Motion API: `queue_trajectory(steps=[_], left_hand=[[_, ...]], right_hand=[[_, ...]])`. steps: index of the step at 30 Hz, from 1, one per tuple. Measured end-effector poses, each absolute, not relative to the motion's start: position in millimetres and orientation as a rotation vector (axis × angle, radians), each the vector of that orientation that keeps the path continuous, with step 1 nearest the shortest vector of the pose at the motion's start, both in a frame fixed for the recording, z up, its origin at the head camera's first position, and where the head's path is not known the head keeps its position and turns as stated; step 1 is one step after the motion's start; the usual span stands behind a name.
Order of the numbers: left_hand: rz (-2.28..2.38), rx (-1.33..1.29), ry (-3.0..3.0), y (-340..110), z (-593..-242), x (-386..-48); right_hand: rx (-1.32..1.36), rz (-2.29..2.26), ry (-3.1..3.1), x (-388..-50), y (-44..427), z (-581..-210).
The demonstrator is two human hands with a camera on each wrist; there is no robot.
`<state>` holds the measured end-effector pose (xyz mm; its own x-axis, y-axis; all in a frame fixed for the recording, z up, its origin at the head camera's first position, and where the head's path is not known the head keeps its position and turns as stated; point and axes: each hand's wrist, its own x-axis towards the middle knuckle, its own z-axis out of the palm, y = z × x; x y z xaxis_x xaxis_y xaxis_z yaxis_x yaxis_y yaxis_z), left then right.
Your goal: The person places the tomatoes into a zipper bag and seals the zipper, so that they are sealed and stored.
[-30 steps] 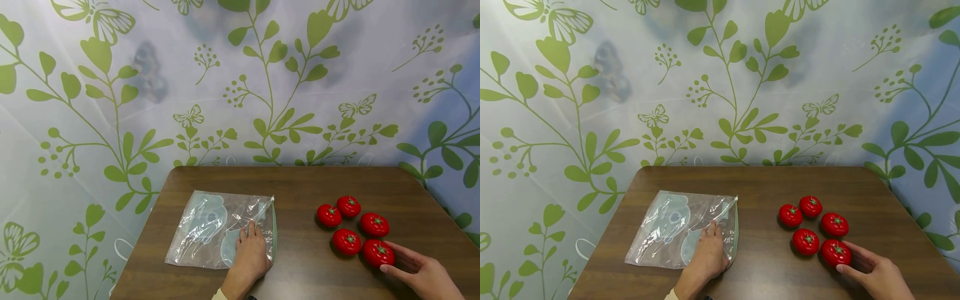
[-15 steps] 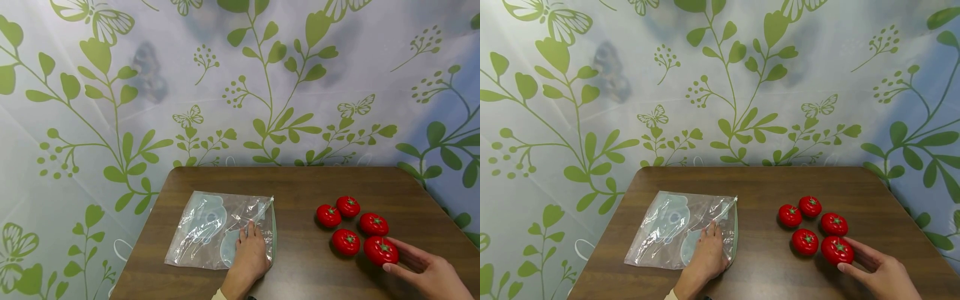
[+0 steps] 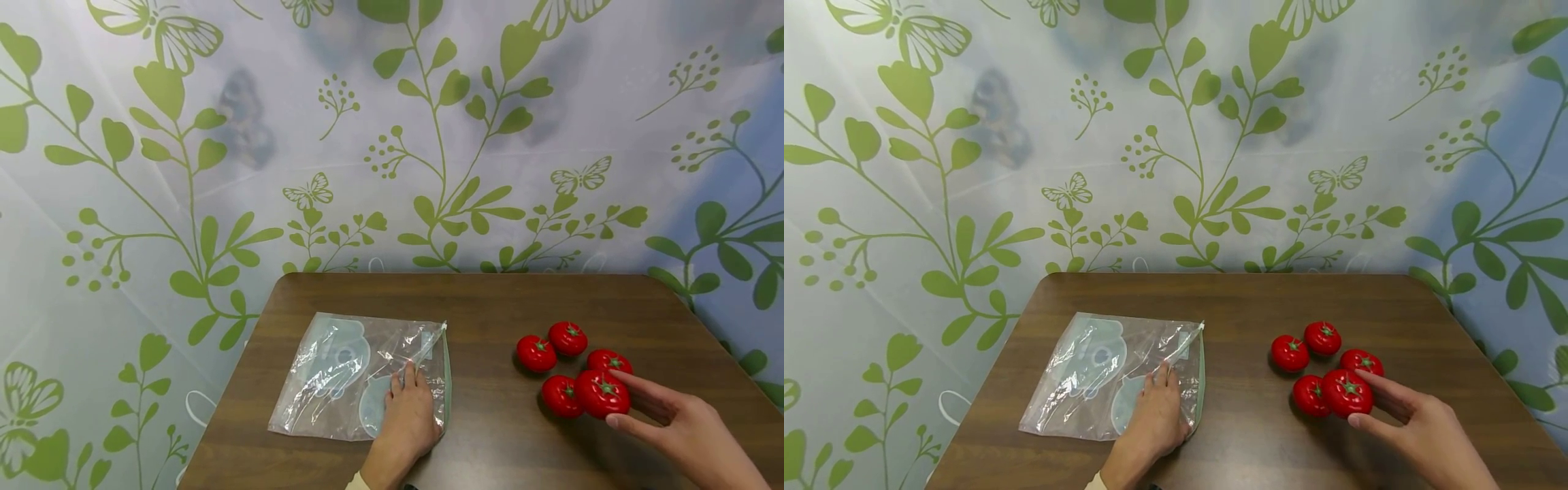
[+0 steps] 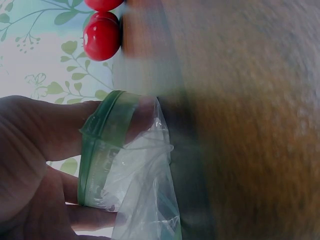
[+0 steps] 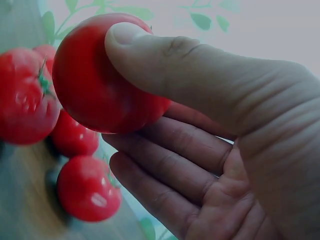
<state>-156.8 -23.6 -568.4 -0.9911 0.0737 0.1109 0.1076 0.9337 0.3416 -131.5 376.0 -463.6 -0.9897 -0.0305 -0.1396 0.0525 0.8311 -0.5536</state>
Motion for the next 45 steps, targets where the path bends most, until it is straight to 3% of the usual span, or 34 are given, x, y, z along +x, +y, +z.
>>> queue_trajectory(steps=[18,45], left_hand=[[-0.532,-0.128,-3.031,-23,-558,-154],[-0.606,-0.126,-3.110,-23,-520,-144]], right_hand=[[-0.308,-1.030,2.894,-150,340,-444],[-0.463,-1.222,2.717,-179,287,-437]])
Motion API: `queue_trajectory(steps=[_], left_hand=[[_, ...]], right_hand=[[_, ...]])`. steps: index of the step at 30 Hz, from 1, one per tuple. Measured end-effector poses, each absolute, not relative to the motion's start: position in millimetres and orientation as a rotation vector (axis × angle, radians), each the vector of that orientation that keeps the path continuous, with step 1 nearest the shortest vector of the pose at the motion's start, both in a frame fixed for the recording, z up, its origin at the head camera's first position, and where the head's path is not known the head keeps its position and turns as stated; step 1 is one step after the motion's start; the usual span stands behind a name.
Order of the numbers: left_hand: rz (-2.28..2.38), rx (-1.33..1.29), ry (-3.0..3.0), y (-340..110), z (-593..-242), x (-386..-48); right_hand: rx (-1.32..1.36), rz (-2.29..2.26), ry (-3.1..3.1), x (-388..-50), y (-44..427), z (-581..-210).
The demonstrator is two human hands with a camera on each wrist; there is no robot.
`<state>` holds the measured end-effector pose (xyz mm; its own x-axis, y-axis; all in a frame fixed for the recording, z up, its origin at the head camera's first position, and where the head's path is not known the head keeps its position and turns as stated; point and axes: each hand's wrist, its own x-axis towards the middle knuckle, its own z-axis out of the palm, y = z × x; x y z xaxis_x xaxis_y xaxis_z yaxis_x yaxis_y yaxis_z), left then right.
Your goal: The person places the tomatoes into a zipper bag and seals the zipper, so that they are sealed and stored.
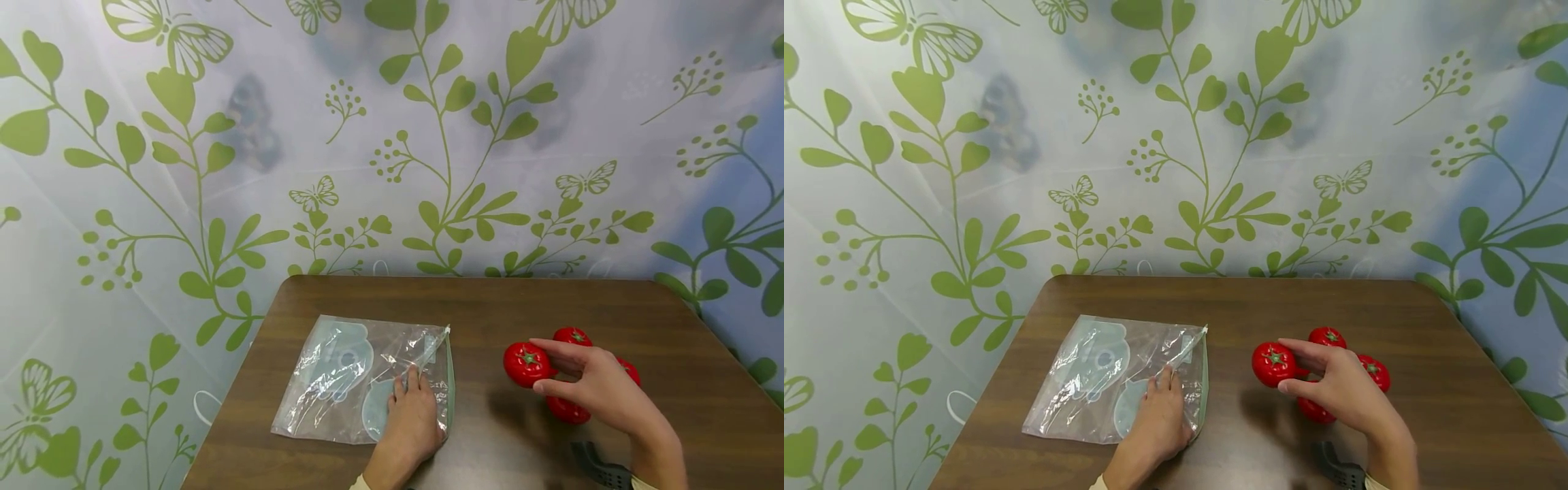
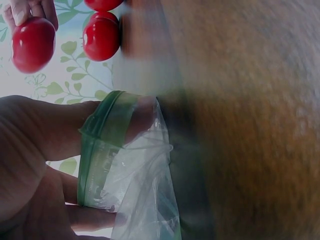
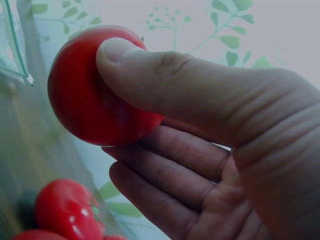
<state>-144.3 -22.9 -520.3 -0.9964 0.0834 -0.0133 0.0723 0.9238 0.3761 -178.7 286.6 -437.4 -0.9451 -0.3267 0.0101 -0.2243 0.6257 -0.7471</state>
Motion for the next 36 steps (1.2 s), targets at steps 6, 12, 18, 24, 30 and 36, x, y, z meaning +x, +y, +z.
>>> queue_trajectory(steps=[6,12,18,24,30,36], left_hand=[[0.606,0.131,3.084,-23,-539,-150],[0.531,0.147,3.189,-22,-568,-158],[0.536,0.140,3.175,-22,-564,-158],[0.558,0.132,3.149,-23,-562,-158],[0.568,0.128,3.150,-23,-563,-157],[0.614,0.115,3.084,-23,-544,-151]], right_hand=[[-0.534,-1.204,2.740,-187,273,-443],[-0.608,-1.223,2.698,-194,259,-451],[-0.634,-1.251,2.658,-199,248,-463],[-0.655,-1.302,2.578,-204,234,-477],[-0.656,-1.299,2.547,-206,221,-486],[-0.714,-1.288,2.543,-209,208,-494]])
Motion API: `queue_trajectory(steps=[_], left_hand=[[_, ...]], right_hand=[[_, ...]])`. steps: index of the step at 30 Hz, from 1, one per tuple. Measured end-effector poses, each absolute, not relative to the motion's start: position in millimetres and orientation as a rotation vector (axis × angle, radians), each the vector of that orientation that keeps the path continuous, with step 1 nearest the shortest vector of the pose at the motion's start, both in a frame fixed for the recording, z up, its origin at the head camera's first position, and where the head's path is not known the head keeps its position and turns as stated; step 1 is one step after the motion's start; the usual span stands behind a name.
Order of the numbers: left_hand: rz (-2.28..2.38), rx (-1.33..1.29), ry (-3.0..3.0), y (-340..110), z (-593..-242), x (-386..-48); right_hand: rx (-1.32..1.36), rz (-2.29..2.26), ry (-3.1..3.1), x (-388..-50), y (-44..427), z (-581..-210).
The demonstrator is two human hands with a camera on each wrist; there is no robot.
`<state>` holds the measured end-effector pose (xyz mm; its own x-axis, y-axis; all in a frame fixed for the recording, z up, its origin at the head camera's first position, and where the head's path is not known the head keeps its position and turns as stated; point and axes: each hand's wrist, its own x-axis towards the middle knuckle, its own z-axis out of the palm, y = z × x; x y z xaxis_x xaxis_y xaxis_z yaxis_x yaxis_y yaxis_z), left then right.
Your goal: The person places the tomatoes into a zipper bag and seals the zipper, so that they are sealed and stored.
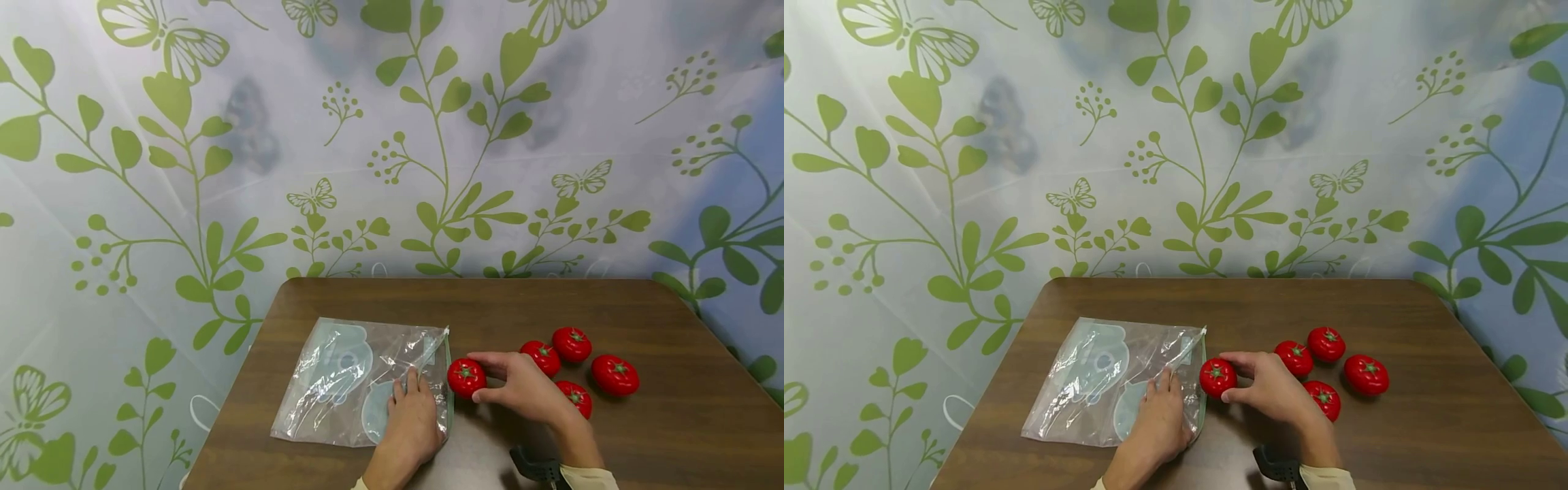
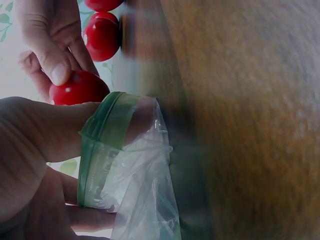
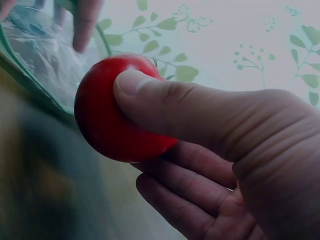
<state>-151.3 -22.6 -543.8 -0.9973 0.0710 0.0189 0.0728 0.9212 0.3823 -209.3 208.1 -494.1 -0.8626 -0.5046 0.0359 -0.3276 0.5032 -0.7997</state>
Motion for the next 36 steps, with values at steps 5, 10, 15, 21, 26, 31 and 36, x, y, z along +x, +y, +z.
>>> queue_trajectory(steps=[5,10,15,21,26,31,36], left_hand=[[-0.625,-0.120,-3.099,-22,-525,-146],[-0.607,-0.140,-3.097,-22,-516,-143],[-0.597,-0.150,-3.091,-22,-518,-143],[-0.592,-0.141,-3.070,-22,-529,-148],[-0.568,-0.115,-3.026,-22,-537,-149],[-0.487,-0.116,-3.027,-22,-517,-142],[-0.435,-0.114,-3.058,-23,-500,-138]], right_hand=[[-0.723,-1.231,2.597,-210,197,-500],[-0.691,-1.149,2.681,-208,185,-502],[-0.672,-1.090,2.728,-207,173,-503],[-0.701,-1.061,2.718,-207,161,-506],[-0.720,-1.070,2.717,-208,152,-507],[-0.759,-1.113,2.691,-209,146,-508],[-0.798,-1.121,2.700,-209,138,-510]])
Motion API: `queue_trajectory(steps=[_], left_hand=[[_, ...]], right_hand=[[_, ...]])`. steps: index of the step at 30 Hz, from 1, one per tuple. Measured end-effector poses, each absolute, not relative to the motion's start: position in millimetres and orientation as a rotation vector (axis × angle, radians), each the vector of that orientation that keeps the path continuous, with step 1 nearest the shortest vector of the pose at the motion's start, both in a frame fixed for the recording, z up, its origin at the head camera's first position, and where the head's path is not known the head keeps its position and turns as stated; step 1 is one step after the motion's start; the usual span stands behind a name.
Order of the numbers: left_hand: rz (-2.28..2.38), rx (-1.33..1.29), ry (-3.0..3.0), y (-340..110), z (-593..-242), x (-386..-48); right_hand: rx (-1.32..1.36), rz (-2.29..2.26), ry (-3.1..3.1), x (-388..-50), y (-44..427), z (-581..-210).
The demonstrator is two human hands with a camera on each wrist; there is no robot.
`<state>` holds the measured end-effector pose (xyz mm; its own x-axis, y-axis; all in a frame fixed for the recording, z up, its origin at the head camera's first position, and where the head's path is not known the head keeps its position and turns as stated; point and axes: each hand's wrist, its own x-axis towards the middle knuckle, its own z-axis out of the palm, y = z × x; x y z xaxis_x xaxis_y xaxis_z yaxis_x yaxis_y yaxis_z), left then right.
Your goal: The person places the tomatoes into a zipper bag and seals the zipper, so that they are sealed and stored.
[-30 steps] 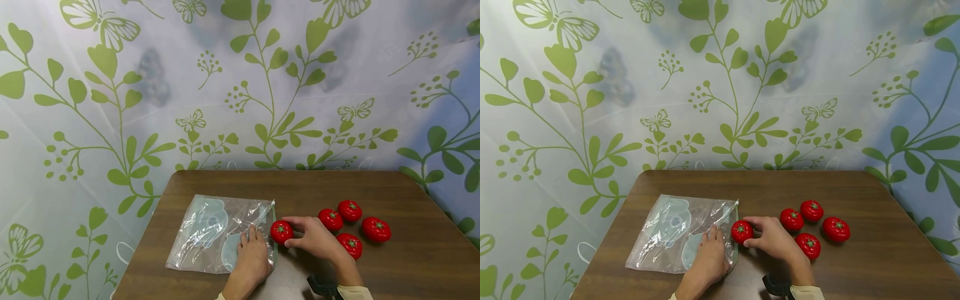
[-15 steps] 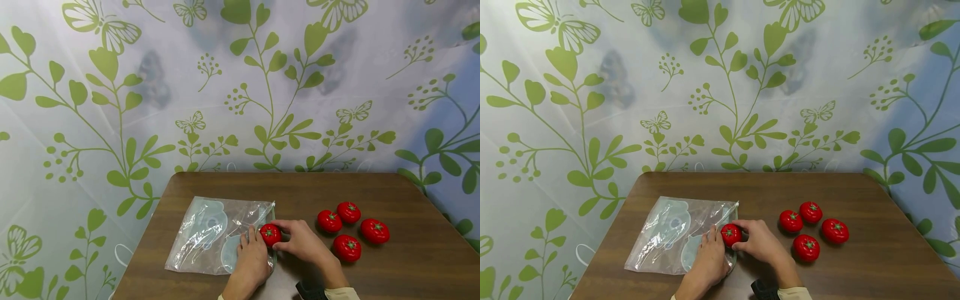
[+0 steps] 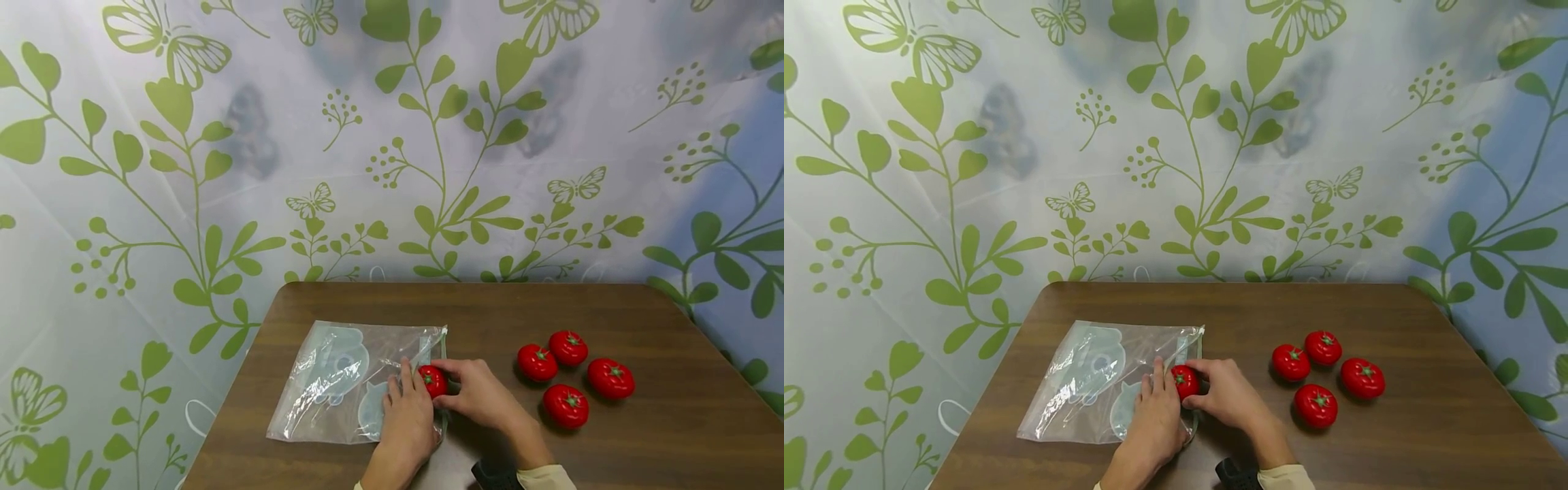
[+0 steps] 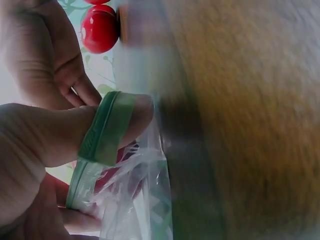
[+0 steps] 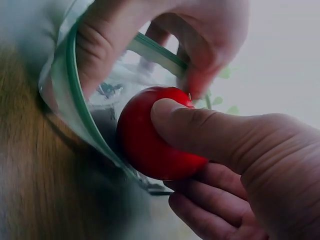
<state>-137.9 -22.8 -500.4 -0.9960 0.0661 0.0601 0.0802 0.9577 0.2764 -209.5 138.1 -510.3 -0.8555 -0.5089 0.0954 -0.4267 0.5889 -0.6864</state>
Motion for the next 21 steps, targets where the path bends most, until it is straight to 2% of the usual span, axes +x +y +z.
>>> queue_trajectory(steps=[7,16,21], left_hand=[[-0.444,-0.194,-2.969,-23,-505,-138],[-0.417,-0.146,-2.980,-23,-501,-136],[-0.268,-0.149,-2.981,-22,-501,-136]], right_hand=[[-0.996,-0.973,2.824,-209,122,-512],[-0.965,-1.051,2.751,-210,131,-508],[-1.067,-1.049,2.786,-211,125,-505]])
